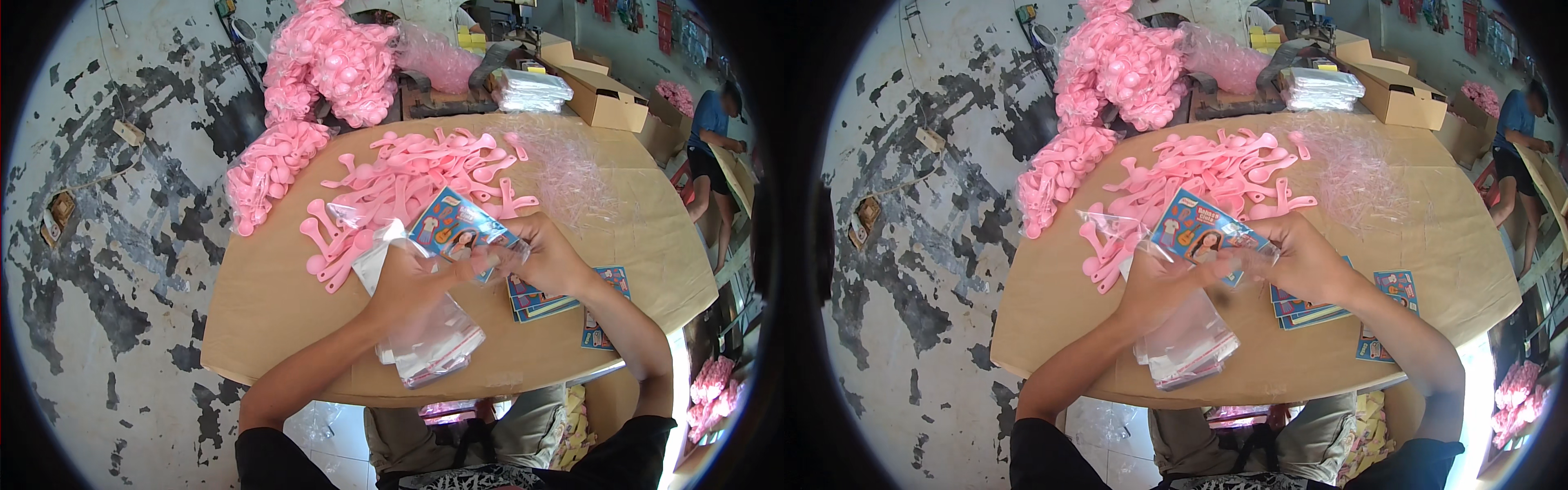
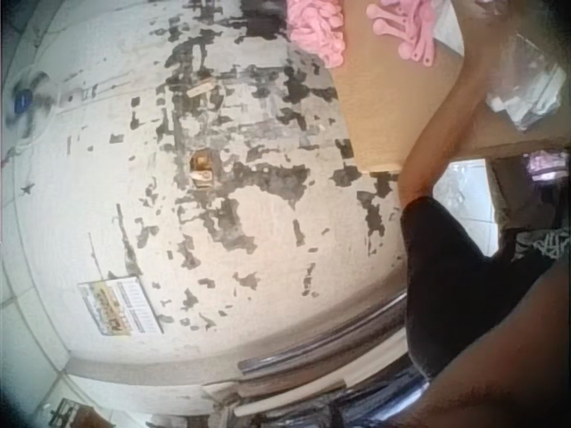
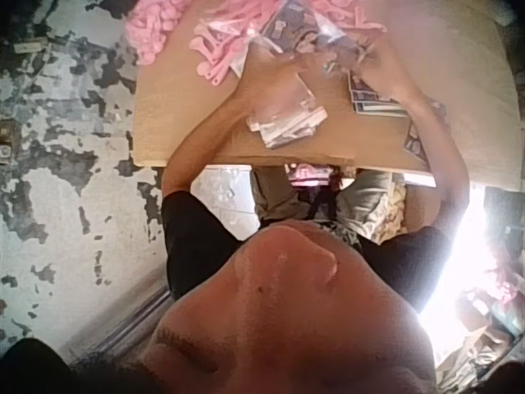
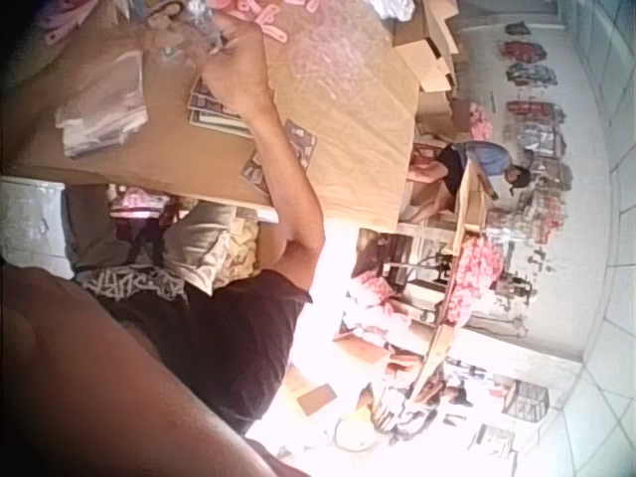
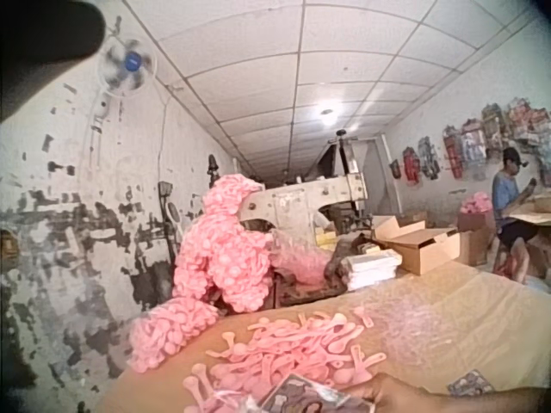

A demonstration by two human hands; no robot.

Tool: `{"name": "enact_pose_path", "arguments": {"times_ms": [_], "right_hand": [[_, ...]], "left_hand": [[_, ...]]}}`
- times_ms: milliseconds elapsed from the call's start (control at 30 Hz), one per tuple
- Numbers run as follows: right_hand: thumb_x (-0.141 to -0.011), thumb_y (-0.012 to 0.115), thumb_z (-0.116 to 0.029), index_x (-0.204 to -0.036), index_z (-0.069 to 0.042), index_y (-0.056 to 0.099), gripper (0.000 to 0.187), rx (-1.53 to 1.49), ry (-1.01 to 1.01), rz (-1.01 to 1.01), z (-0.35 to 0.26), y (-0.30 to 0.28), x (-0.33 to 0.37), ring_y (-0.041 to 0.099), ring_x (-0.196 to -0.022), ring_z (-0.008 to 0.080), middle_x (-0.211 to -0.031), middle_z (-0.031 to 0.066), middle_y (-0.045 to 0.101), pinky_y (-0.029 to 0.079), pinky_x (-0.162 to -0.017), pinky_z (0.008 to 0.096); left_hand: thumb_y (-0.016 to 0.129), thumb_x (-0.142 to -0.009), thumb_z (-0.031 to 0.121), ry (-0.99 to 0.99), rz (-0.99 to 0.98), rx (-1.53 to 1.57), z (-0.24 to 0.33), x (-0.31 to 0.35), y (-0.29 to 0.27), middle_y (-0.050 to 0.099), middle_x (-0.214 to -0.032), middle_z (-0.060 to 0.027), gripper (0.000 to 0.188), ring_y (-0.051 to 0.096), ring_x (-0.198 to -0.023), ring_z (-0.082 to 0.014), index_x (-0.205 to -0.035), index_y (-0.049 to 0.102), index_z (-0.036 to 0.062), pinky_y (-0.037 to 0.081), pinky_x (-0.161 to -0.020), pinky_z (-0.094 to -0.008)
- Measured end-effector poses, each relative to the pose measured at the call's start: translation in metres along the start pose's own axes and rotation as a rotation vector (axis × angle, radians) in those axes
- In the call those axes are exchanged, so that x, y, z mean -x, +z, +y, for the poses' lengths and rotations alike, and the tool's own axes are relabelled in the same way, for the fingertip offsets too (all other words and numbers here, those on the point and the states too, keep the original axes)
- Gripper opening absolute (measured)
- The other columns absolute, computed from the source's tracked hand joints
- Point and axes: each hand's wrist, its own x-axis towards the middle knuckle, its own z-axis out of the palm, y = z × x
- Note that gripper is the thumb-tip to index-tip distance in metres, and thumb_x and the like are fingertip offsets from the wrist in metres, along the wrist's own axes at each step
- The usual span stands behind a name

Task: The person repeatedly picks up a pink plastic spoon and a small printed card, places them into a clear plastic bag, and seals the bag. The person then places the sealed bag on the table and repeats the process with new items.

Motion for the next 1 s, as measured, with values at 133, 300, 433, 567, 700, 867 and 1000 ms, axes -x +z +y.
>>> {"name": "enact_pose_path", "arguments": {"times_ms": [133, 300, 433, 567, 700, 867, 1000], "right_hand": [[-0.095, 0.068, -0.019, -0.122, -0.005, 0.066, 0.03, 0.027, 0.123, 0.014, -0.002, 0.001, 0.005, 0.058, -0.076, 0.0022, -0.087, -0.0043, 0.065, 0.049, -0.066, 0.0225], [-0.094, 0.071, -0.023, -0.118, -0.005, 0.067, 0.03, -0.038, 0.154, 0.032, -0.022, 0.002, 0.004, 0.059, -0.076, 0.0048, -0.089, -0.0039, 0.066, 0.051, -0.068, 0.0246], [-0.098, 0.065, -0.029, -0.105, -0.002, 0.071, 0.028, 0.171, -0.056, 0.096, -0.033, 0.001, 0.001, 0.059, -0.072, 0.0052, -0.083, -0.0021, 0.067, 0.051, -0.068, 0.0251], [-0.1, 0.057, -0.041, -0.1, -0.003, 0.07, 0.04, 0.571, -0.127, -0.185, -0.04, -0.053, -0.042, 0.062, -0.075, 0.0105, -0.076, 0.0023, 0.066, 0.05, -0.07, 0.0285], [-0.093, 0.064, -0.025, -0.113, -0.001, 0.068, 0.031, 0.689, -0.051, -0.072, -0.027, -0.102, -0.06, 0.066, -0.072, 0.0174, -0.084, 0.0095, 0.07, 0.053, -0.068, 0.0325], [-0.085, 0.068, -0.015, -0.111, -0.006, 0.068, 0.028, 1.154, 0.198, -0.191, 0.029, -0.107, -0.036, 0.064, -0.096, 0.0308, -0.105, 0.0152, 0.066, 0.05, -0.089, 0.0411], [-0.083, 0.068, -0.012, -0.105, -0.006, 0.068, 0.023, 1.296, 0.025, -0.127, 0.047, -0.118, -0.043, 0.059, -0.105, 0.0342, -0.108, 0.015, 0.064, 0.047, -0.093, 0.0423]], "left_hand": [[0.054, -0.103, 0.025, -0.008, -0.068, 0.29, -0.013, -0.008, -0.028, 0.061, -0.128, -0.0065, 0.04, 0.058, -0.116, -0.0137, -0.135, 0.051, 0.0011, 0.046, -0.1, -0.0315], [0.057, -0.102, 0.024, -0.023, -0.128, 0.189, -0.001, -0.005, -0.026, 0.061, -0.126, -0.0057, 0.041, 0.057, -0.116, -0.013, -0.137, 0.05, 0.0039, 0.043, -0.104, -0.0312], [0.079, -0.085, 0.017, 0.027, -0.376, 0.007, 0.011, 0.004, -0.019, 0.062, -0.122, -0.0054, 0.054, 0.056, -0.115, -0.0116, -0.131, 0.055, 0.005, 0.046, -0.099, -0.0289], [0.07, -0.086, 0.005, 0.12, -0.094, -0.004, 0.001, -0.013, -0.05, 0.061, -0.125, -0.0105, 0.045, 0.059, -0.114, -0.0168, -0.128, 0.053, 0.0044, 0.052, -0.093, -0.0335], [0.077, -0.086, 0.017, 0.1, 0.215, 0.09, 0.001, -0.03, -0.067, 0.065, -0.105, -0.0004, 0.033, 0.061, -0.097, -0.0096, -0.115, 0.063, 0.0057, 0.049, -0.084, -0.0266], [0.073, -0.088, 0.01, 0.024, 0.226, 0.015, -0.008, -0.03, -0.067, 0.065, -0.113, -0.0032, 0.036, 0.062, -0.105, -0.0132, -0.121, 0.06, 0.0047, 0.048, -0.091, -0.0313], [0.076, -0.087, 0.014, 0.038, 0.17, 0.015, -0.012, -0.031, -0.065, 0.065, -0.109, -0.0039, 0.041, 0.063, -0.099, -0.0125, -0.124, 0.059, 0.0039, 0.05, -0.085, -0.0272]]}}
